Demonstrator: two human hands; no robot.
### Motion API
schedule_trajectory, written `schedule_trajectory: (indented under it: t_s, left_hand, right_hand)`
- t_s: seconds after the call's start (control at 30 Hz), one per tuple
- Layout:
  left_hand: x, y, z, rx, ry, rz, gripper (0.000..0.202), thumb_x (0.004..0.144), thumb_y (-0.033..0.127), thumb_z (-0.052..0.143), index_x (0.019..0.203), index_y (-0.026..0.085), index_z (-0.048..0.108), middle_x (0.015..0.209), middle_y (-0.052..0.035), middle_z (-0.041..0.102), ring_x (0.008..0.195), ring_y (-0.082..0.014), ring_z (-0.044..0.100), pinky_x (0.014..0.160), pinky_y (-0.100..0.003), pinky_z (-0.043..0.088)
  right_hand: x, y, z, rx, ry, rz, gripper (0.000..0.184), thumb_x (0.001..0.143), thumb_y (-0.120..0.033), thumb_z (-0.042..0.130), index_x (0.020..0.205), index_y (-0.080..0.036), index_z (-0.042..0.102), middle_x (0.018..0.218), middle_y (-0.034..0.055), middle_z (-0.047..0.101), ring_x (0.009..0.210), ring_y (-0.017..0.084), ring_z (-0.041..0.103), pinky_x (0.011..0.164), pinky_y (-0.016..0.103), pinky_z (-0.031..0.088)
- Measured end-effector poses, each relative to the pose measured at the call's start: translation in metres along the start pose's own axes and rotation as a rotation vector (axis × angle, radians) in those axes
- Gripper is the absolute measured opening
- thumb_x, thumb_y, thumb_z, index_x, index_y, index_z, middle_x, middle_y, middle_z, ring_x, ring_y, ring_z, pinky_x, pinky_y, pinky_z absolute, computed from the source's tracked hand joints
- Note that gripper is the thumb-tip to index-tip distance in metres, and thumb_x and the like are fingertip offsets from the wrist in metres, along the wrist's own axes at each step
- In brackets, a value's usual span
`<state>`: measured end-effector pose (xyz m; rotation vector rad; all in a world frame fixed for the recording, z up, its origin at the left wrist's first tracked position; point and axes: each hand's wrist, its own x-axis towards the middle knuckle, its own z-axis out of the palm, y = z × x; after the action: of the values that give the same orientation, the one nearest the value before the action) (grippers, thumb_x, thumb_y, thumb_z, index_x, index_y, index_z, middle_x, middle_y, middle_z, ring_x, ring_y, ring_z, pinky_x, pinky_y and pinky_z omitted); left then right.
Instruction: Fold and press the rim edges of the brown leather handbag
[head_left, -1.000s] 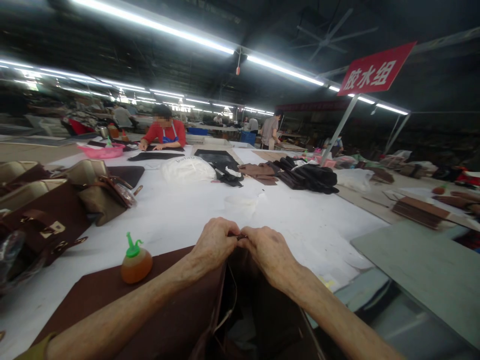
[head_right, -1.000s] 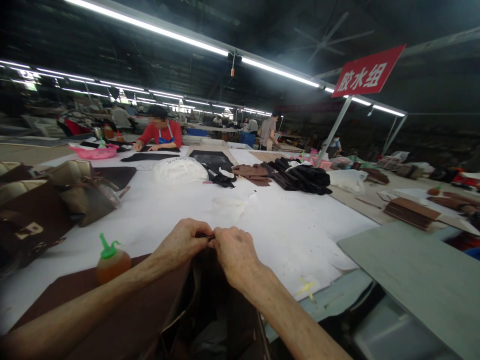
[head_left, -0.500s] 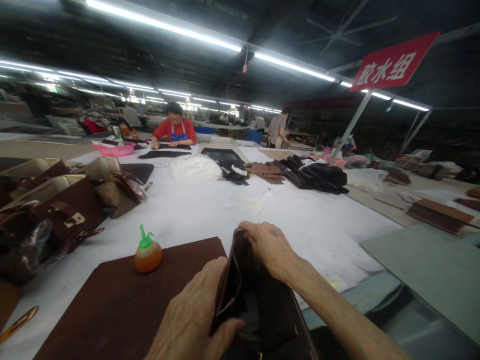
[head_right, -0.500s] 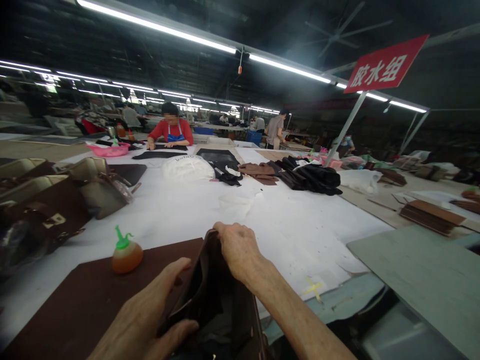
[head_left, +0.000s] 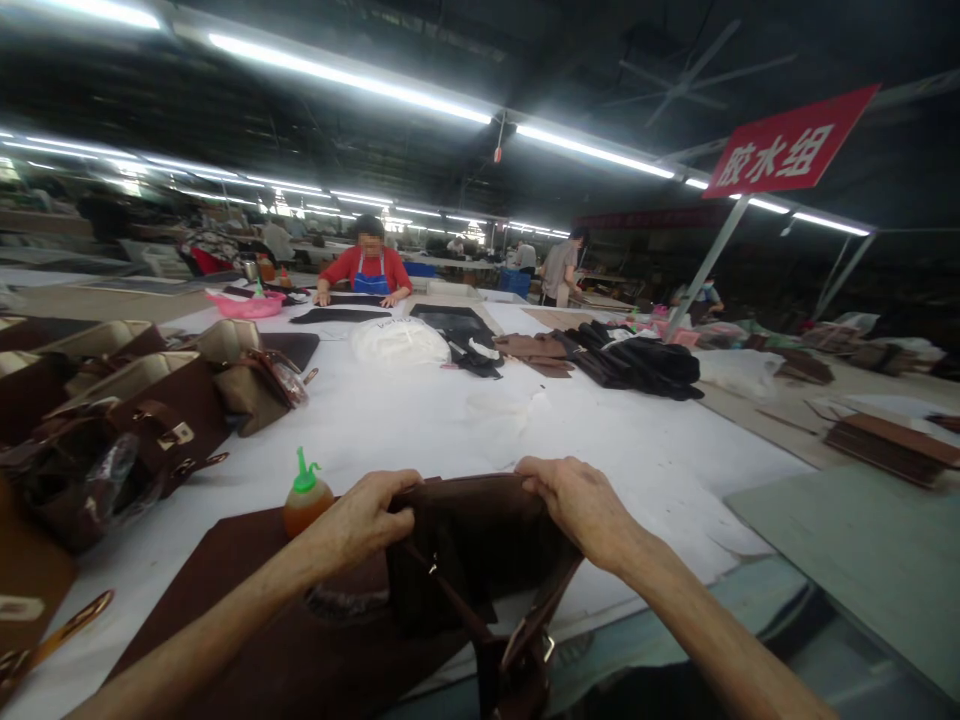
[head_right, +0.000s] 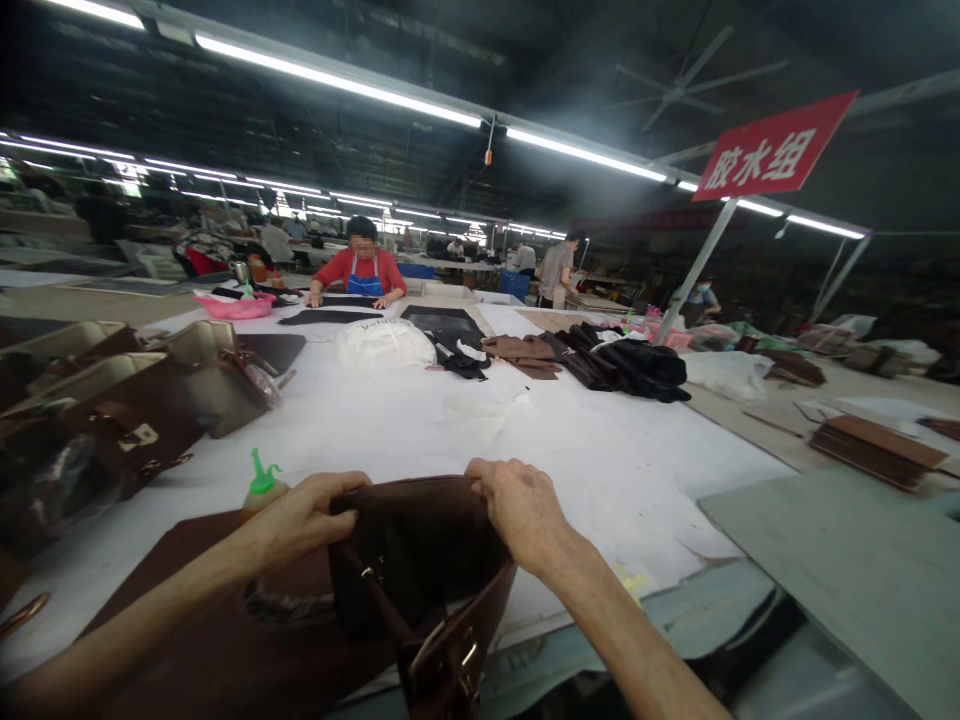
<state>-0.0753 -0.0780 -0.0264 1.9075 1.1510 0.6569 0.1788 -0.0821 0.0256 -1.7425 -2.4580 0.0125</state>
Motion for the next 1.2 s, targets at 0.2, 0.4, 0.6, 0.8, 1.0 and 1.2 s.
schedule_trajectory:
  t_s: [0.2, 0.4, 0.6, 0.8, 1.0, 1.2]
  left_hand:
    - [0.01, 0.006, -0.012, -0.169, -0.203, -0.06, 0.023, 0.067, 0.018, 0.047, 0.089, 0.016, 0.057, 0.067, 0.0041, 0.048, 0.062, -0.0107, 0.041, 0.054, -0.02, 0.029]
    - [0.021, 0.001, -0.019, -0.23, -0.237, -0.056, 0.03, 0.067, 0.017, 0.051, 0.096, 0.017, 0.056, 0.078, 0.0023, 0.054, 0.074, -0.0135, 0.048, 0.062, -0.021, 0.034]
    - [0.023, -0.014, -0.013, -0.464, -0.224, -0.023, 0.036, 0.065, 0.017, 0.055, 0.101, 0.016, 0.051, 0.082, 0.0019, 0.054, 0.075, -0.012, 0.049, 0.066, -0.02, 0.036]
    - [0.041, -0.011, -0.019, -0.487, -0.309, 0.073, 0.036, 0.06, 0.012, 0.05, 0.096, 0.014, 0.052, 0.093, -0.0009, 0.057, 0.081, -0.0132, 0.051, 0.071, -0.021, 0.038]
    - [0.045, -0.001, 0.015, -0.159, 0.105, 0.125, 0.04, 0.064, 0.008, 0.041, 0.102, 0.018, 0.05, 0.091, 0.0001, 0.054, 0.085, -0.0148, 0.05, 0.077, -0.025, 0.039]
    - [0.03, -0.003, 0.033, -0.11, 0.296, 0.333, 0.045, 0.066, 0.002, 0.041, 0.107, 0.019, 0.045, 0.12, -0.0022, 0.044, 0.109, -0.0125, 0.043, 0.095, -0.021, 0.032]
  right_hand:
    - [-0.007, 0.011, -0.003, 0.181, -0.04, 0.086, 0.02, 0.082, -0.021, 0.045, 0.091, -0.026, 0.063, 0.069, -0.0013, 0.057, 0.069, 0.014, 0.05, 0.065, 0.024, 0.032]
    - [-0.007, 0.012, -0.004, 0.348, -0.103, 0.093, 0.023, 0.078, -0.022, 0.047, 0.094, -0.028, 0.061, 0.077, -0.0024, 0.061, 0.074, 0.015, 0.052, 0.065, 0.025, 0.034]
    - [0.001, 0.018, -0.003, 0.556, -0.242, 0.087, 0.025, 0.074, -0.019, 0.047, 0.095, -0.022, 0.06, 0.084, -0.0008, 0.063, 0.08, 0.016, 0.054, 0.069, 0.024, 0.037]
    - [-0.004, 0.03, -0.011, 0.607, -0.342, 0.093, 0.023, 0.075, -0.021, 0.047, 0.092, -0.019, 0.061, 0.084, 0.0009, 0.063, 0.08, 0.017, 0.055, 0.068, 0.023, 0.04]
    - [-0.014, 0.025, -0.002, 0.413, -0.185, 0.254, 0.035, 0.073, -0.023, 0.052, 0.107, -0.025, 0.055, 0.095, 0.0026, 0.062, 0.087, 0.019, 0.055, 0.074, 0.027, 0.04]
    - [-0.016, 0.012, -0.005, 0.368, -0.132, 0.33, 0.049, 0.074, -0.021, 0.056, 0.118, -0.036, 0.042, 0.111, -0.0008, 0.056, 0.099, 0.019, 0.052, 0.084, 0.03, 0.038]
